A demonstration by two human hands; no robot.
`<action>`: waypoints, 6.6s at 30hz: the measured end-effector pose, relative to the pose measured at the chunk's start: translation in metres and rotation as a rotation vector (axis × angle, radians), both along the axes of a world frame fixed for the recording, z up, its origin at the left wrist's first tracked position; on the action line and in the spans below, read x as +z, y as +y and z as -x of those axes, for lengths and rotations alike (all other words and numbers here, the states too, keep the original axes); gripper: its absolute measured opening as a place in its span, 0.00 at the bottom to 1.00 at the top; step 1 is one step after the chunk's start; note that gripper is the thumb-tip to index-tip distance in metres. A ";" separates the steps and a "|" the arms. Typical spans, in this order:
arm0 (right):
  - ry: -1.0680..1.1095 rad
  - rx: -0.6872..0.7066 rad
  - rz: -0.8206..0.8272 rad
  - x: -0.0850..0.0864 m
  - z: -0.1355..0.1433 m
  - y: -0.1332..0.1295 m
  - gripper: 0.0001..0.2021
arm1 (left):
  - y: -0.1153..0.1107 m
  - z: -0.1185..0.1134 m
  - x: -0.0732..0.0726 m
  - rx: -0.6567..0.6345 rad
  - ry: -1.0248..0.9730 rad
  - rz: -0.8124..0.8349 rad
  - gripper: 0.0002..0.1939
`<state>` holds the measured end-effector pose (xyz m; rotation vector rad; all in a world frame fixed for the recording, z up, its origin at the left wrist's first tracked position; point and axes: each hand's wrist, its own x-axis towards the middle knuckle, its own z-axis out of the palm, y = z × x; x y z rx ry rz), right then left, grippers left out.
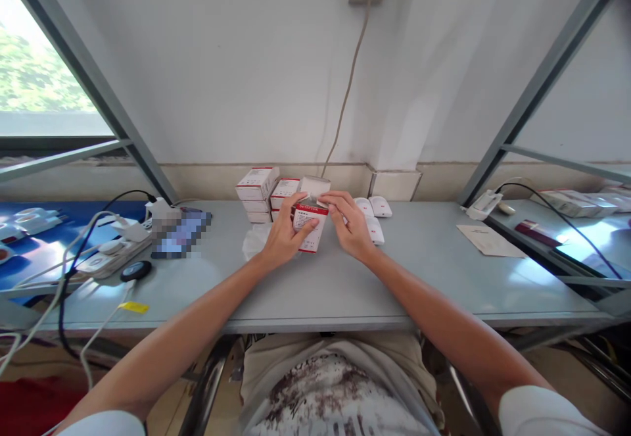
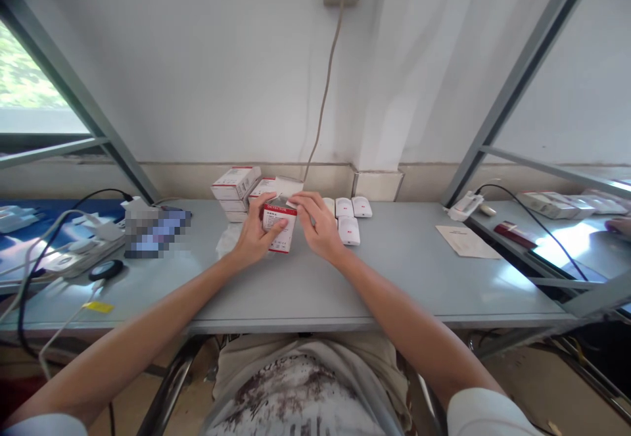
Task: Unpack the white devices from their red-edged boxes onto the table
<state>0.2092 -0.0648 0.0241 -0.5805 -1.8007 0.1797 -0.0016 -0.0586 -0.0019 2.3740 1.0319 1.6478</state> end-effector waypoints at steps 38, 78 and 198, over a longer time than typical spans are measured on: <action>-0.017 0.021 0.002 -0.004 0.003 -0.001 0.10 | 0.001 -0.002 -0.002 -0.084 0.044 -0.137 0.33; 0.091 0.087 0.184 -0.021 0.010 0.007 0.09 | -0.004 0.003 0.005 -0.090 0.172 0.050 0.27; -0.194 -1.167 0.218 0.000 -0.183 0.063 0.29 | 0.007 0.015 0.011 0.264 0.493 0.234 0.19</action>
